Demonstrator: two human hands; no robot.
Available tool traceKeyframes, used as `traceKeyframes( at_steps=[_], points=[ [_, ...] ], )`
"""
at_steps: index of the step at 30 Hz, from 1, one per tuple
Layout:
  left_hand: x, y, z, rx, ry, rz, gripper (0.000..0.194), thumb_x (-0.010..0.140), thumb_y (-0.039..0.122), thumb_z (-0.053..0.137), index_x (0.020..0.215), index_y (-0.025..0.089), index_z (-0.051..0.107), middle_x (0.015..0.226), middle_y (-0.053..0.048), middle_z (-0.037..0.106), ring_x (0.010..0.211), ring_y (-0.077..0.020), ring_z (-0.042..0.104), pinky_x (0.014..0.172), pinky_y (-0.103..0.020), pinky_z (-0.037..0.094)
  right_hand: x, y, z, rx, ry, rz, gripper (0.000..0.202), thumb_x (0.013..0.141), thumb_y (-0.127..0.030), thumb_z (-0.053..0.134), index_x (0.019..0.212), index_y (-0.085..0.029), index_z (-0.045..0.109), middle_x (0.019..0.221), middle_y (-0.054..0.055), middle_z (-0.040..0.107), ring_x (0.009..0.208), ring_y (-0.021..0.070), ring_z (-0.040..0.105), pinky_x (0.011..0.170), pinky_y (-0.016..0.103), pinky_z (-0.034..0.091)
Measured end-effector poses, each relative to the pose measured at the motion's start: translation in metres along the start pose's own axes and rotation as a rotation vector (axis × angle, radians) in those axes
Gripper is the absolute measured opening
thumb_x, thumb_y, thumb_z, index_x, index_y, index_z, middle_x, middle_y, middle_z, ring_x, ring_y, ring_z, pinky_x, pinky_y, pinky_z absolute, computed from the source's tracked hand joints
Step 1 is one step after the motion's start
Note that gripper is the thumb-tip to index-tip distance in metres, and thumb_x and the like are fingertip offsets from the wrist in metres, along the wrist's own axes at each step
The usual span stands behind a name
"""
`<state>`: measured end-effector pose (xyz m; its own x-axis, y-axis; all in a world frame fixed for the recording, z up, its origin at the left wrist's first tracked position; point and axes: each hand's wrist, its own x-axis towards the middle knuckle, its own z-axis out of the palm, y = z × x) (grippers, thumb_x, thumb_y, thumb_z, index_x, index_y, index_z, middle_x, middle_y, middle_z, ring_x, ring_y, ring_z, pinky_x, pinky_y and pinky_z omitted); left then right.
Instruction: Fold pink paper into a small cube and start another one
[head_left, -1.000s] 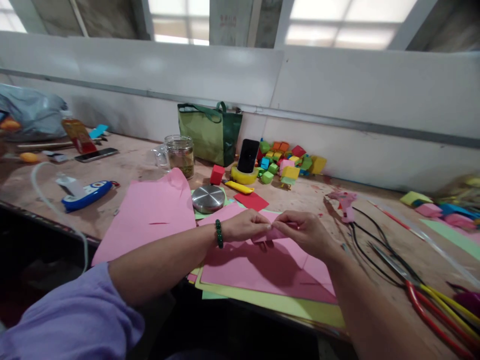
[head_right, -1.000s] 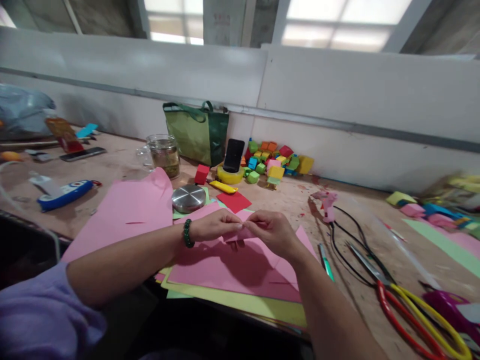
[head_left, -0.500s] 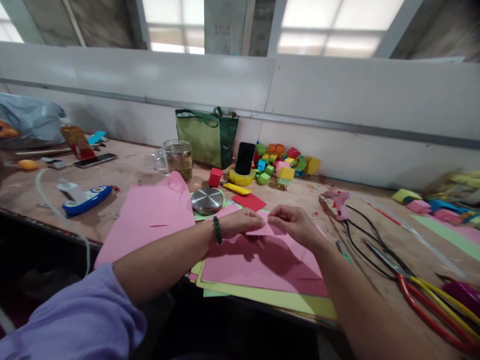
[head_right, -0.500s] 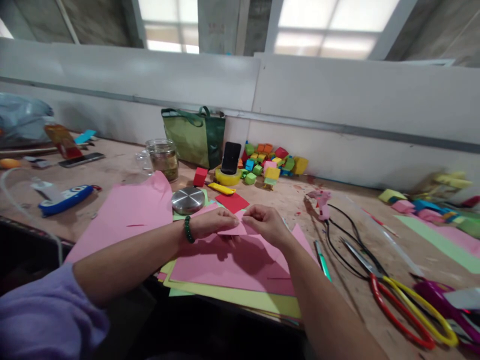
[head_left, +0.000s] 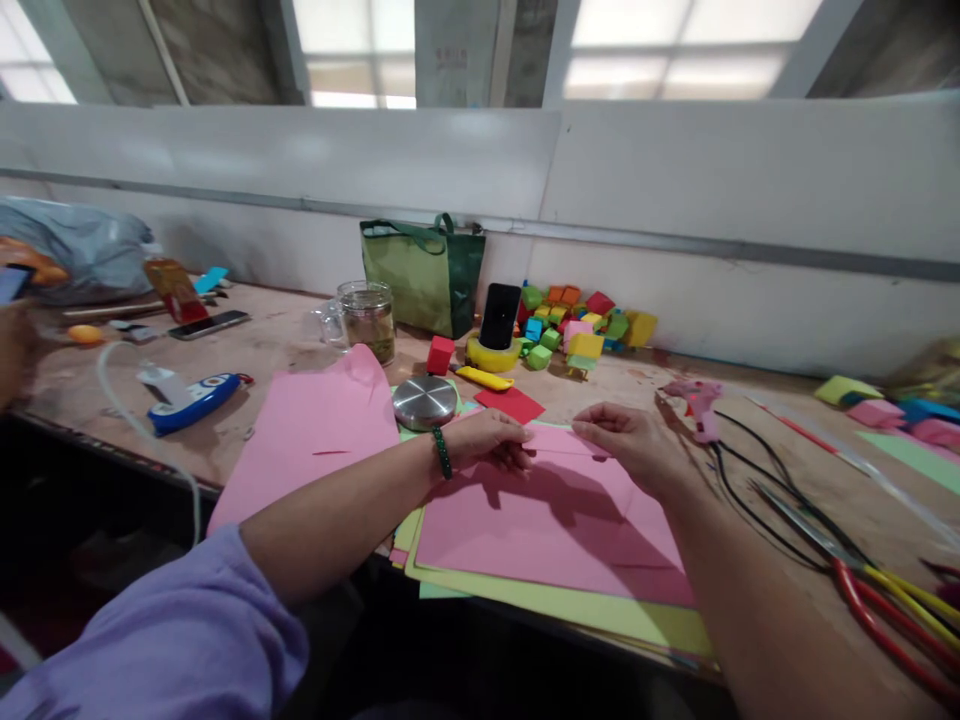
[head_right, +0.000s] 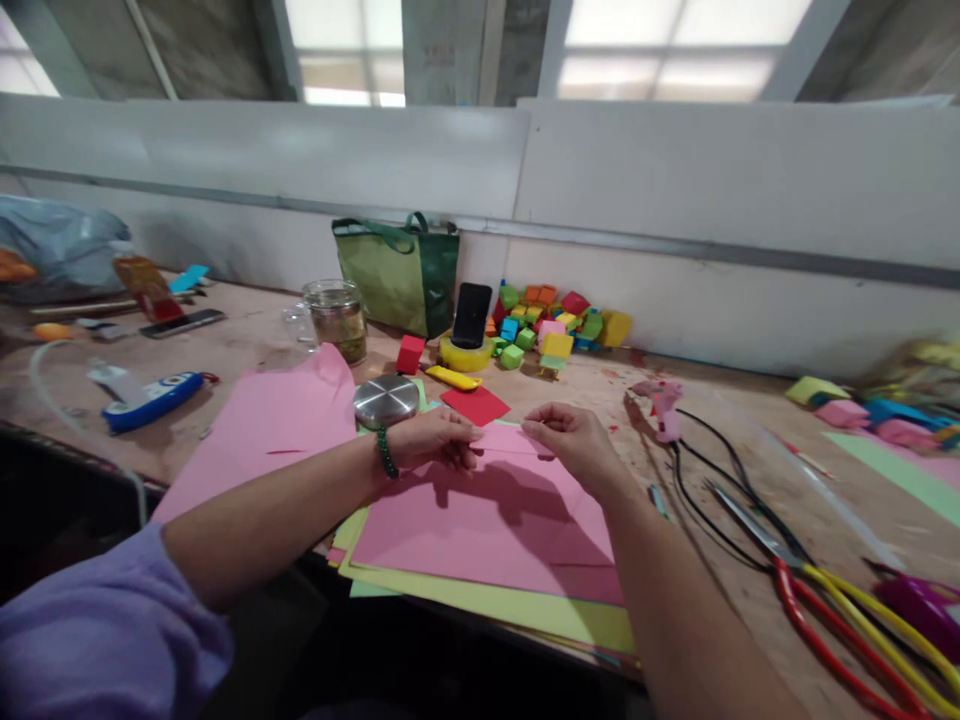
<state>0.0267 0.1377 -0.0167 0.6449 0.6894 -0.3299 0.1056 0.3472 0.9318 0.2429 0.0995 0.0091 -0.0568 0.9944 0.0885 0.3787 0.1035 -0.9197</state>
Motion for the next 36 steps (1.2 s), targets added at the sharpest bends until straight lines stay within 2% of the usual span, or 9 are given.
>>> traceKeyframes(
  at_steps=[5, 11, 14, 18, 20, 24, 28, 32, 36],
  points=[
    [-0.001, 0.000, 0.003, -0.024, 0.037, 0.046, 0.038, 0.072, 0.045, 0.072, 0.070, 0.009, 0.063, 0.059, -0.006, 0.068, 0.053, -0.0123, 0.063, 0.049, -0.019, 0.045, 0.000, 0.003, 0.013, 0.031, 0.010, -0.003, 0.041, 0.062, -0.052, 0.075, 0.078, -0.016, 0.062, 0.057, -0.003, 0.054, 0.051, 0.0087, 0.047, 0.048, 0.023, 0.040],
    [-0.003, -0.001, 0.001, 0.003, 0.022, 0.080, 0.044, 0.061, 0.049, 0.078, 0.073, 0.010, 0.062, 0.068, -0.008, 0.069, 0.058, -0.0158, 0.065, 0.051, -0.024, 0.048, -0.004, -0.004, 0.008, -0.017, -0.033, -0.028, 0.045, 0.062, -0.051, 0.075, 0.087, -0.015, 0.066, 0.056, -0.004, 0.051, 0.052, 0.0096, 0.044, 0.046, 0.023, 0.033],
    [-0.003, -0.003, 0.004, 0.015, 0.010, 0.122, 0.046, 0.062, 0.053, 0.076, 0.063, 0.013, 0.053, 0.056, 0.000, 0.058, 0.056, -0.0136, 0.062, 0.053, -0.024, 0.048, -0.004, -0.005, 0.010, -0.069, -0.057, -0.103, 0.044, 0.067, -0.051, 0.071, 0.092, -0.016, 0.066, 0.057, -0.004, 0.050, 0.054, 0.0098, 0.042, 0.047, 0.023, 0.031],
    [0.000, -0.008, 0.010, 0.137, 0.044, 0.339, 0.047, 0.069, 0.047, 0.070, 0.051, 0.016, 0.040, 0.047, 0.009, 0.032, 0.043, -0.0035, 0.038, 0.055, -0.022, 0.048, -0.004, -0.002, 0.020, -0.091, -0.154, -0.121, 0.036, 0.070, -0.051, 0.066, 0.077, -0.015, 0.067, 0.057, -0.002, 0.053, 0.053, 0.0100, 0.044, 0.049, 0.024, 0.035],
    [0.001, -0.010, 0.014, 0.179, 0.056, 0.377, 0.039, 0.070, 0.041, 0.067, 0.053, 0.015, 0.044, 0.048, 0.008, 0.035, 0.045, -0.0033, 0.035, 0.056, -0.022, 0.048, -0.005, -0.001, 0.024, -0.097, -0.186, -0.103, 0.034, 0.072, -0.048, 0.064, 0.068, -0.015, 0.066, 0.054, -0.002, 0.052, 0.051, 0.0094, 0.043, 0.048, 0.024, 0.035],
    [0.001, -0.010, 0.017, 0.201, 0.030, 0.374, 0.028, 0.070, 0.034, 0.066, 0.056, 0.012, 0.054, 0.051, 0.005, 0.043, 0.050, -0.0057, 0.043, 0.055, -0.021, 0.045, -0.005, -0.002, 0.025, -0.101, -0.180, -0.081, 0.026, 0.070, -0.040, 0.067, 0.066, -0.014, 0.067, 0.053, -0.003, 0.053, 0.051, 0.0087, 0.043, 0.048, 0.023, 0.034],
    [-0.002, -0.006, 0.015, 0.202, 0.041, 0.393, 0.023, 0.068, 0.030, 0.067, 0.058, 0.010, 0.059, 0.052, 0.003, 0.049, 0.053, -0.0073, 0.047, 0.055, -0.021, 0.042, -0.003, -0.001, 0.012, -0.075, -0.194, -0.038, 0.021, 0.067, -0.036, 0.069, 0.066, -0.014, 0.071, 0.055, 0.000, 0.059, 0.052, 0.0100, 0.048, 0.051, 0.024, 0.039],
    [-0.004, 0.000, 0.006, 0.157, 0.104, 0.433, 0.030, 0.070, 0.035, 0.066, 0.055, 0.012, 0.054, 0.051, 0.004, 0.043, 0.050, -0.0059, 0.042, 0.057, -0.022, 0.044, 0.003, 0.005, -0.018, -0.039, -0.153, 0.016, 0.028, 0.065, -0.041, 0.073, 0.067, -0.013, 0.071, 0.061, 0.005, 0.066, 0.057, 0.0135, 0.057, 0.056, 0.028, 0.048],
    [-0.005, 0.002, 0.004, 0.173, 0.102, 0.420, 0.030, 0.069, 0.038, 0.067, 0.059, 0.012, 0.055, 0.053, 0.005, 0.043, 0.050, -0.0059, 0.042, 0.056, -0.023, 0.043, 0.004, 0.004, -0.024, -0.017, -0.085, 0.002, 0.038, 0.071, -0.051, 0.068, 0.083, -0.015, 0.072, 0.083, 0.010, 0.071, 0.067, 0.0149, 0.063, 0.061, 0.029, 0.051]
  ],
)
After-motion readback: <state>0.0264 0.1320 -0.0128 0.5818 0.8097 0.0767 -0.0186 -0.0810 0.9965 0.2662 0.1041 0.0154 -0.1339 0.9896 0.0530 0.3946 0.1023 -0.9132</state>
